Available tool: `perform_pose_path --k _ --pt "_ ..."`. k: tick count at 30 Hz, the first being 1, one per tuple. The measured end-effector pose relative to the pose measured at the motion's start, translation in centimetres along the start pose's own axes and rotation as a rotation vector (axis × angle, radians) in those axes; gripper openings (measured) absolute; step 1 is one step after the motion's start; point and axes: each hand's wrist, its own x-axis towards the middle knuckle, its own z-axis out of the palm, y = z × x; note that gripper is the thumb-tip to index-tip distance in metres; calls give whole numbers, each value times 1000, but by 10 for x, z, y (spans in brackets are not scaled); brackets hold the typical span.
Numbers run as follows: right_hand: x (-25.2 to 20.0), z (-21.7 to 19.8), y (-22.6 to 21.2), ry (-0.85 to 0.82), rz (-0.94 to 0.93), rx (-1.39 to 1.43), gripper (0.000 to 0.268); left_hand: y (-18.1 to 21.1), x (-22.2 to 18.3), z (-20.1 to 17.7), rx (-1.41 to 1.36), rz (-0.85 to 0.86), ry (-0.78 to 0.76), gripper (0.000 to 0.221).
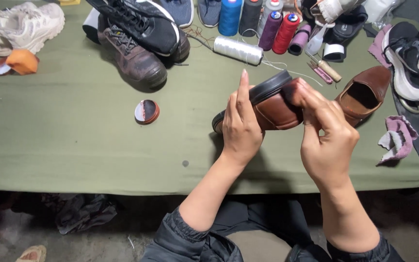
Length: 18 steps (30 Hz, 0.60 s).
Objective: Applying shoe polish to a brown leather loafer using a sponge and buffing it.
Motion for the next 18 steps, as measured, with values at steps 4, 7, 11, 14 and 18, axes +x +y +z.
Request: perform_pose_path --k 4,7,11,14,18 --pt "-12 6 23 47 299 149 32 2 0 -4 -5 11 -14 53" --pt "-7 3 10 33 222 97 34 2 2 -3 4 19 -5 50" --pt "-8 5 -9 39 -279 -235 36 -1 0 -2 12 2 -12 53" --pt "-13 9 -7 -1 -386 -238 30 2 3 2 150 0 69 44" --pt "-9 0 -3 -3 -302 -209 38 -1 0 1 75 1 8 54"
